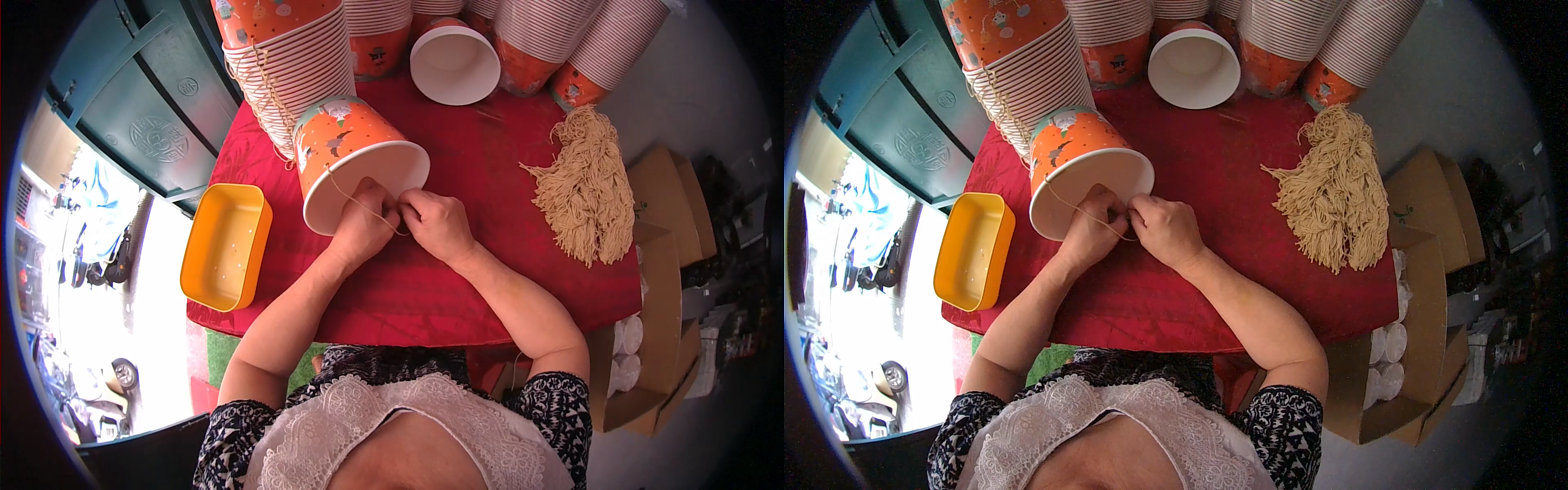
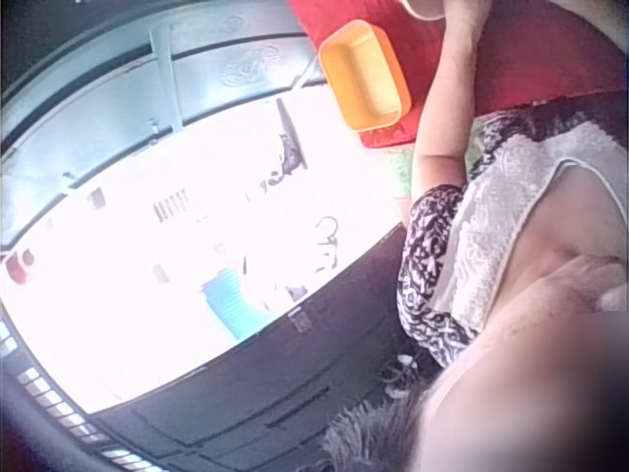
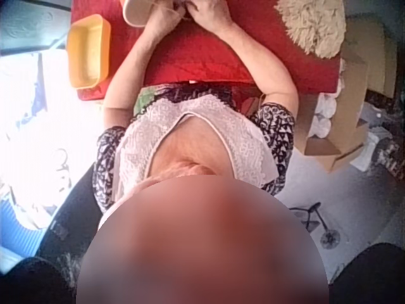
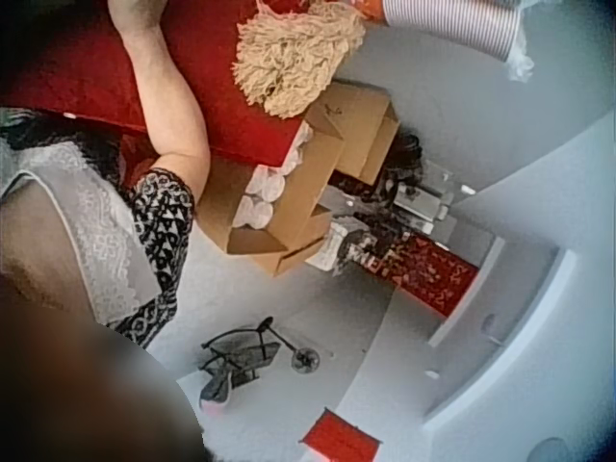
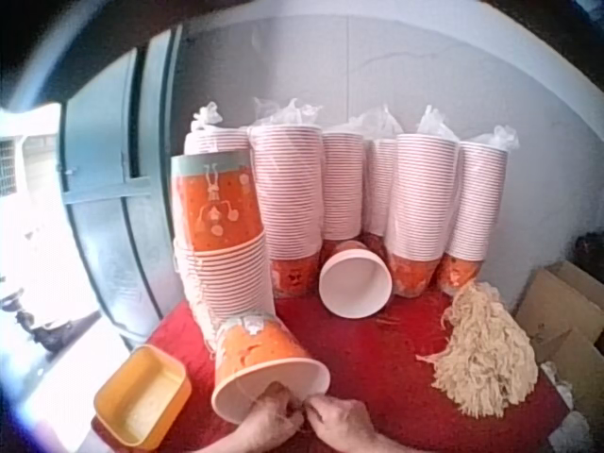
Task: Attaching string handles to large paper tubs by threading them through pre-drilled holes and knotting them.
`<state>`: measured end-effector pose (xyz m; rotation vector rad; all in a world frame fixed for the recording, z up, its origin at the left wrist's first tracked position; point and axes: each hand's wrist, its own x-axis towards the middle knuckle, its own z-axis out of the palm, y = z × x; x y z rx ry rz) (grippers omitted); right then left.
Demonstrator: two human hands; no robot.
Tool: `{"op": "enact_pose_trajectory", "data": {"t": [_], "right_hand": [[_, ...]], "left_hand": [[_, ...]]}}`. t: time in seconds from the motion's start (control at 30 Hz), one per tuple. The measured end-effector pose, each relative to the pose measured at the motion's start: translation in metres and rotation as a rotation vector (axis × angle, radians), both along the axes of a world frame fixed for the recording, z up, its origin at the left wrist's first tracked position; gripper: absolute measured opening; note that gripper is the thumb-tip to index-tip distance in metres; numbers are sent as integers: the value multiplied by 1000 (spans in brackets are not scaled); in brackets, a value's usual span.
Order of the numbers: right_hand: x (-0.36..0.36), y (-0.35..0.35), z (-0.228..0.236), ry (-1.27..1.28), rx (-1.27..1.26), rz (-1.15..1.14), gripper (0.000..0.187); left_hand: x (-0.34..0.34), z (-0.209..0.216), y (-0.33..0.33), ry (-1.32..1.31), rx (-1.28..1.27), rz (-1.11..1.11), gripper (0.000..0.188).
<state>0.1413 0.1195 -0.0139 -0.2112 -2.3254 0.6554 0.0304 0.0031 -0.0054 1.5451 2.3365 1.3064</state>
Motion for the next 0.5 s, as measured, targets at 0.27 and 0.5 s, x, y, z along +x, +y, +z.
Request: {"op": "enact_pose_trajectory", "data": {"t": [0.27,0.5], "right_hand": [[1,0,-2,24,54,14,2],[1,-1,-5,-25,127,-6,7]], "left_hand": [[3,14,0,12,-9,-3,6],[1,12,1,-94,18,-11,6]]}}
